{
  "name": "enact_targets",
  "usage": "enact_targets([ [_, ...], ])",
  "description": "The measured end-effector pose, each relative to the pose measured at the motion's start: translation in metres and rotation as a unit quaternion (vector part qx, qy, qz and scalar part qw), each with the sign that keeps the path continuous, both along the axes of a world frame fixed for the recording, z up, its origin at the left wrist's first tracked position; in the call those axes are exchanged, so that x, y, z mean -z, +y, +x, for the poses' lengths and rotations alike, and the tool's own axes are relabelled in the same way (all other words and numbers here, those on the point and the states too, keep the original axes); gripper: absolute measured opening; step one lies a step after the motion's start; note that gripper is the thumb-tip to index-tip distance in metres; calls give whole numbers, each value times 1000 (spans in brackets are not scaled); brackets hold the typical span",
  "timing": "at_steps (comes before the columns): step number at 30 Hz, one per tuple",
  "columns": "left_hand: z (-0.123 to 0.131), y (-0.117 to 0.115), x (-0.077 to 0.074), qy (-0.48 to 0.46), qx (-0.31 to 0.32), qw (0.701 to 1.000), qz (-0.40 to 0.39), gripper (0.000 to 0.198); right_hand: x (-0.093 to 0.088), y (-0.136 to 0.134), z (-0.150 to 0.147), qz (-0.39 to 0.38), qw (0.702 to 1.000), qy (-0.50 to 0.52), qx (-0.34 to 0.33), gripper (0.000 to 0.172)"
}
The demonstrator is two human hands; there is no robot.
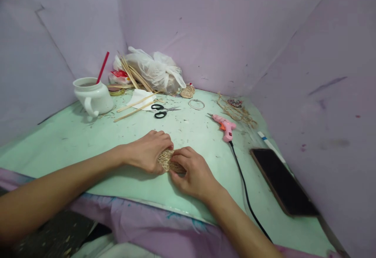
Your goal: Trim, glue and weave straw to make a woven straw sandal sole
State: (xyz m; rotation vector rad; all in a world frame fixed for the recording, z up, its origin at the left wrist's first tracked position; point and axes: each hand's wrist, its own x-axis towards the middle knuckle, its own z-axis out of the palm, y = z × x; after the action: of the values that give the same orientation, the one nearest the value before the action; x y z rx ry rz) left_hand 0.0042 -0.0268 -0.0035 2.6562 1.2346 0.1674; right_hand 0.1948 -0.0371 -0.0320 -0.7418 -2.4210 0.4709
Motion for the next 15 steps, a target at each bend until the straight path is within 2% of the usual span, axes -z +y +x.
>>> enact_targets([
  [5, -1, -3, 3, -26, -22, 999, -4, 48, 5, -3, -1, 10, 999, 36, 25, 23],
  [15, 0, 3, 6, -45, 15, 999, 4, 42, 6, -3, -2, 12, 999, 29, 28, 22],
])
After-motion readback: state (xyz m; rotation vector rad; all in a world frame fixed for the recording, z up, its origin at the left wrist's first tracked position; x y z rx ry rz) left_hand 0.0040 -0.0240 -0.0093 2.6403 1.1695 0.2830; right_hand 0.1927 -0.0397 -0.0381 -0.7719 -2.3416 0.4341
